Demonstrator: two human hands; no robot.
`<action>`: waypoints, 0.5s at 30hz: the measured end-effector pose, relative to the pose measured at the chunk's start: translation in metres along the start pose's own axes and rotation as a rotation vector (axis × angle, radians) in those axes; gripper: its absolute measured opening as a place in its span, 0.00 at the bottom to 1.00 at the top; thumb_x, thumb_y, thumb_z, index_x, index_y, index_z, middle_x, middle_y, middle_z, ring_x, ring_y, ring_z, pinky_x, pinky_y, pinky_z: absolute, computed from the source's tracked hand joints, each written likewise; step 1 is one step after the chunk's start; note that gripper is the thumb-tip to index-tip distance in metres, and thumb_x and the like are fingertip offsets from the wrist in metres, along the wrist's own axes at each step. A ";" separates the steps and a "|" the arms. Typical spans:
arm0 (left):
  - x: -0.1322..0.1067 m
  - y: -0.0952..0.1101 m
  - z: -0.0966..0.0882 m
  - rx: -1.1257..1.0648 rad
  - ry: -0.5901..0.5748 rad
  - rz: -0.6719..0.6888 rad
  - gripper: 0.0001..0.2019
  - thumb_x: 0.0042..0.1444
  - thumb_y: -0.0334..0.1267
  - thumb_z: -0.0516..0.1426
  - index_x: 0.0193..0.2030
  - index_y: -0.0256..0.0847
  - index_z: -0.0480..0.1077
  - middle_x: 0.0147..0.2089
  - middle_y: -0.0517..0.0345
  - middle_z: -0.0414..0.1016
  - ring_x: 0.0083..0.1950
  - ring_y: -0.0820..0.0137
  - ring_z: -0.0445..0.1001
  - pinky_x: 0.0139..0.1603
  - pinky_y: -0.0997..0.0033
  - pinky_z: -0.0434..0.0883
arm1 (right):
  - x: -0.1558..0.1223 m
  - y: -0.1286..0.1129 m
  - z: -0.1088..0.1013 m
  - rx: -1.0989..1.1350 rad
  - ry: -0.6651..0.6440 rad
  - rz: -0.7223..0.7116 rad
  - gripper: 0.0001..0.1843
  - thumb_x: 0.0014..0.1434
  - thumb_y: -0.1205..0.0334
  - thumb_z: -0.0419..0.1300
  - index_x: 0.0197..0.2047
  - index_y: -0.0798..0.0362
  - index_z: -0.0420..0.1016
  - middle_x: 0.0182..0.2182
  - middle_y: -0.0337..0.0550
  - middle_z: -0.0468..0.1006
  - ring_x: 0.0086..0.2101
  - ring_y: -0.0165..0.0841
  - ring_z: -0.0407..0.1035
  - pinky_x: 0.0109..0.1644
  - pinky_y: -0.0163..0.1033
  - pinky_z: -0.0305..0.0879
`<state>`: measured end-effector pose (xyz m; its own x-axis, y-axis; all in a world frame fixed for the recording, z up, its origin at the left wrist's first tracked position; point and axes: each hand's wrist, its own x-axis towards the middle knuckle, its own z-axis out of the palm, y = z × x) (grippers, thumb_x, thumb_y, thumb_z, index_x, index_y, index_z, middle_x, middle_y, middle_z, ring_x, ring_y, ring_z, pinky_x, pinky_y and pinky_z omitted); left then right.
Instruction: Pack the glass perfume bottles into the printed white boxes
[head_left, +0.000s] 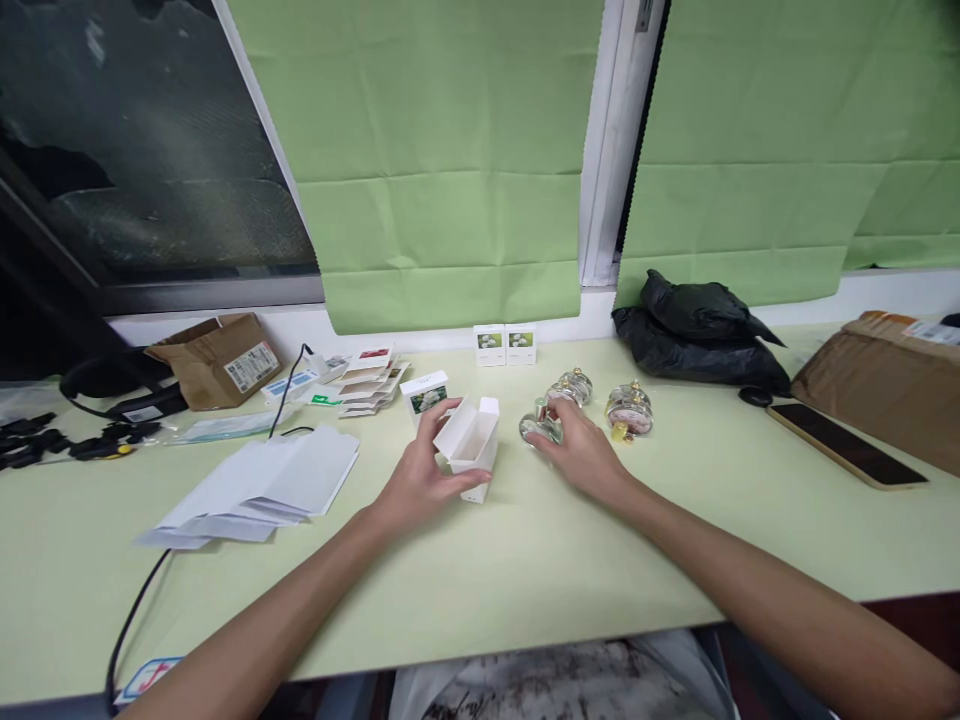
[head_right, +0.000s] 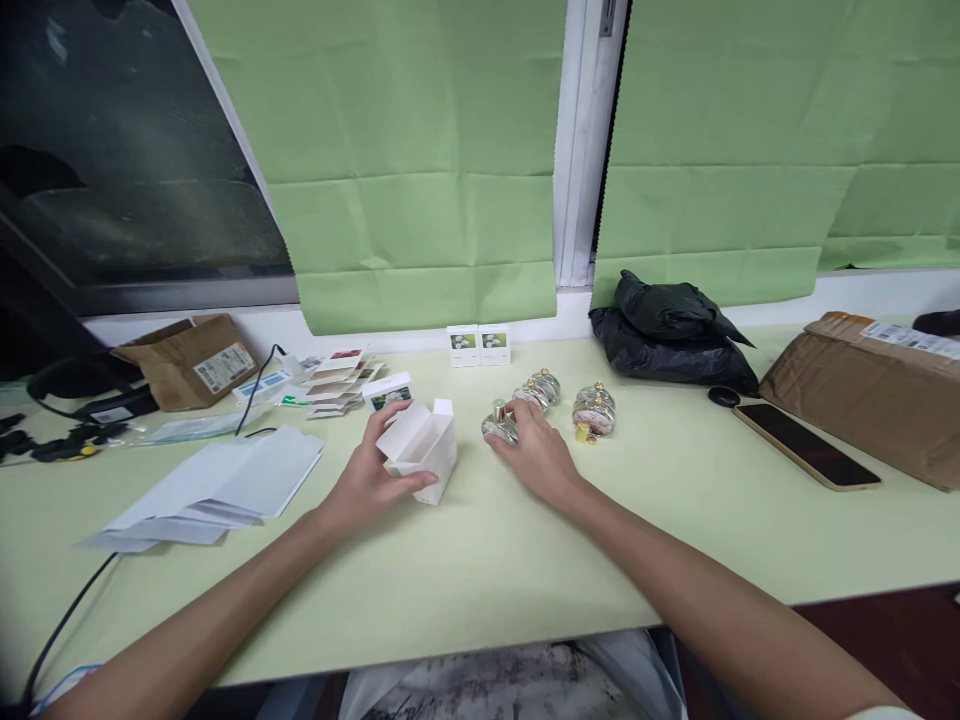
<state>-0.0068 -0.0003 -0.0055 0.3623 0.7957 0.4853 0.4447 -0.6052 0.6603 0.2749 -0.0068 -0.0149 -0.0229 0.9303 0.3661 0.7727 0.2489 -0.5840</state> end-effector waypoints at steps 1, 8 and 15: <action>0.000 0.002 0.002 -0.032 -0.012 -0.014 0.41 0.62 0.52 0.67 0.75 0.51 0.51 0.71 0.45 0.66 0.64 0.54 0.76 0.58 0.59 0.78 | 0.000 0.000 0.000 0.004 0.002 0.002 0.17 0.68 0.48 0.61 0.55 0.47 0.68 0.56 0.47 0.77 0.47 0.44 0.76 0.48 0.45 0.67; 0.001 0.000 0.008 -0.096 -0.028 -0.058 0.34 0.64 0.46 0.65 0.72 0.50 0.53 0.64 0.48 0.73 0.57 0.60 0.79 0.57 0.59 0.78 | 0.000 -0.004 -0.001 0.017 0.012 0.021 0.13 0.69 0.49 0.60 0.50 0.47 0.69 0.52 0.45 0.79 0.44 0.43 0.75 0.45 0.44 0.65; 0.000 -0.010 0.005 0.122 0.077 -0.010 0.31 0.64 0.46 0.66 0.69 0.50 0.58 0.64 0.49 0.74 0.63 0.57 0.77 0.60 0.60 0.75 | -0.001 -0.002 -0.002 0.062 0.063 -0.022 0.11 0.68 0.53 0.59 0.50 0.47 0.70 0.51 0.44 0.80 0.40 0.40 0.74 0.43 0.42 0.63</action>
<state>-0.0069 0.0059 -0.0152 0.2952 0.7984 0.5248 0.5461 -0.5917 0.5930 0.2747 -0.0085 -0.0124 0.0019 0.9062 0.4229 0.7317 0.2870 -0.6182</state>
